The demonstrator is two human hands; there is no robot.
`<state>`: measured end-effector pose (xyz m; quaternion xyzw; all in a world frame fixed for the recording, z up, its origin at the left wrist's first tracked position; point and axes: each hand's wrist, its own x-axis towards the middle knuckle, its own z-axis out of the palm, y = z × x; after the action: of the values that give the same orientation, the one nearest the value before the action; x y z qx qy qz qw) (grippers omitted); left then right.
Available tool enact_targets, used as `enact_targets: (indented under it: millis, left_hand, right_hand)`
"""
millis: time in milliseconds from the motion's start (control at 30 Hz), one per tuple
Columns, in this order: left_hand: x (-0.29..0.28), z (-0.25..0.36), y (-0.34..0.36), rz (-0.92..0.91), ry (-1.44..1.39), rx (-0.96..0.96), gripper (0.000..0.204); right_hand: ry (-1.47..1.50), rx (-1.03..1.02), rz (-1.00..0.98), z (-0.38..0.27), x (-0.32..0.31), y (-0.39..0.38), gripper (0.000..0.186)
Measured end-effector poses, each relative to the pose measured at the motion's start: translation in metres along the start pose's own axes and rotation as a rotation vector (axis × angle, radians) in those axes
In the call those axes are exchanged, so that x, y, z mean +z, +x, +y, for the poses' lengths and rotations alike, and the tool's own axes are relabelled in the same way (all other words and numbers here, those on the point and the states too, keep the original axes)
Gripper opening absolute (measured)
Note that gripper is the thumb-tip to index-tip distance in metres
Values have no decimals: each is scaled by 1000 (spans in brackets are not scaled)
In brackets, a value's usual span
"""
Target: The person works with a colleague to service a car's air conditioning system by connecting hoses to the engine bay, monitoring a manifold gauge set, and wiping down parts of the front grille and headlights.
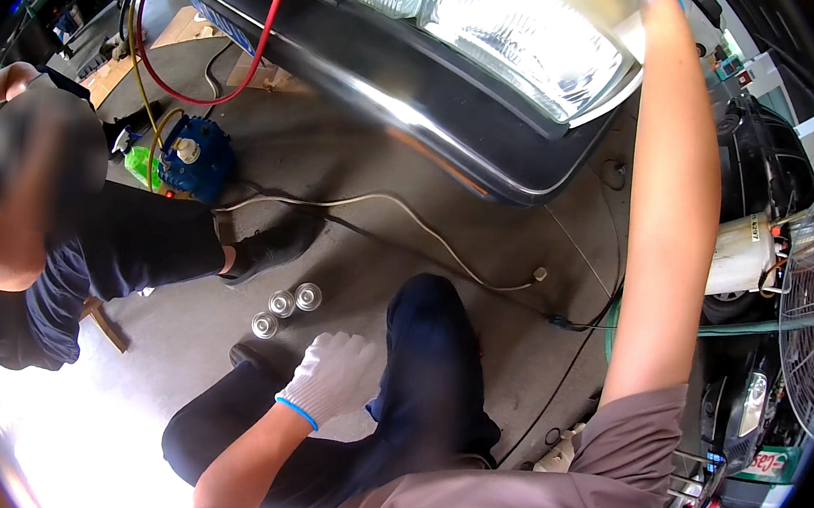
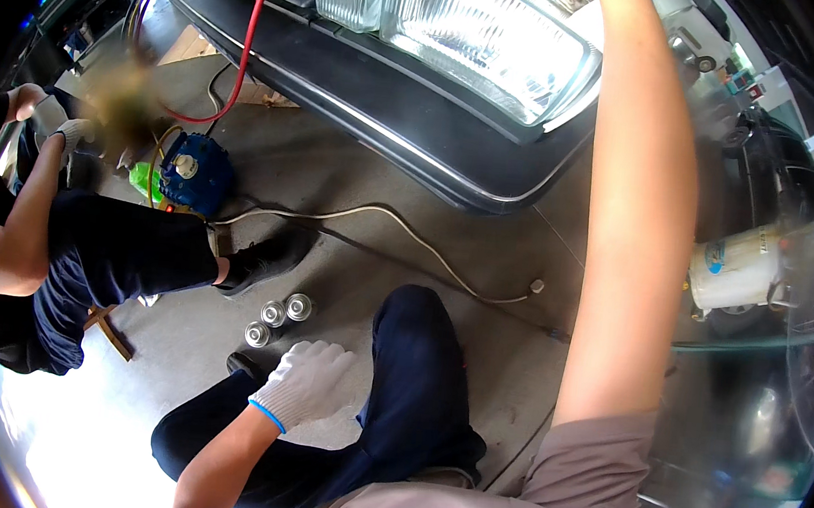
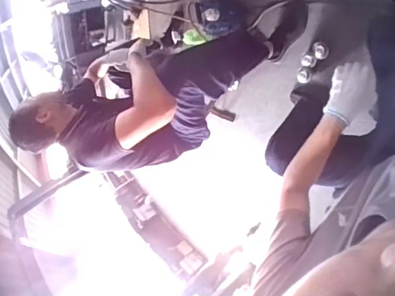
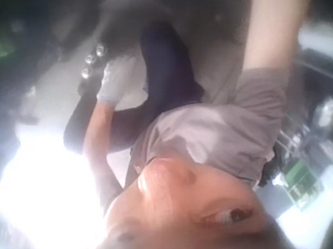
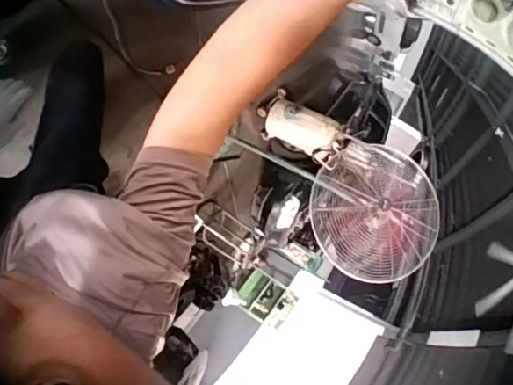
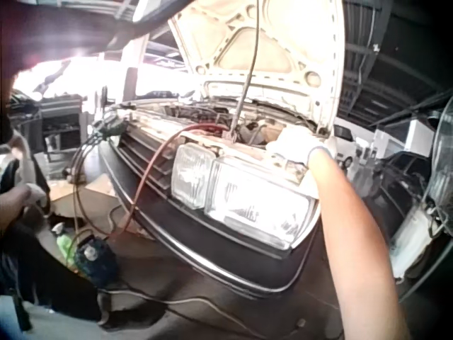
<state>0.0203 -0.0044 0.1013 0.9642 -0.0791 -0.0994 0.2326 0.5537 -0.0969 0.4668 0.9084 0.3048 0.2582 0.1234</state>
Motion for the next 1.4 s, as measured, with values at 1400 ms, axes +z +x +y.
enact_targets:
  millis: [1400]
  left_hand:
    - [-37, 13, -21, 77, -24, 102, 35]
  right_hand:
    - [54, -236, 290, -2, 6, 7, 47]
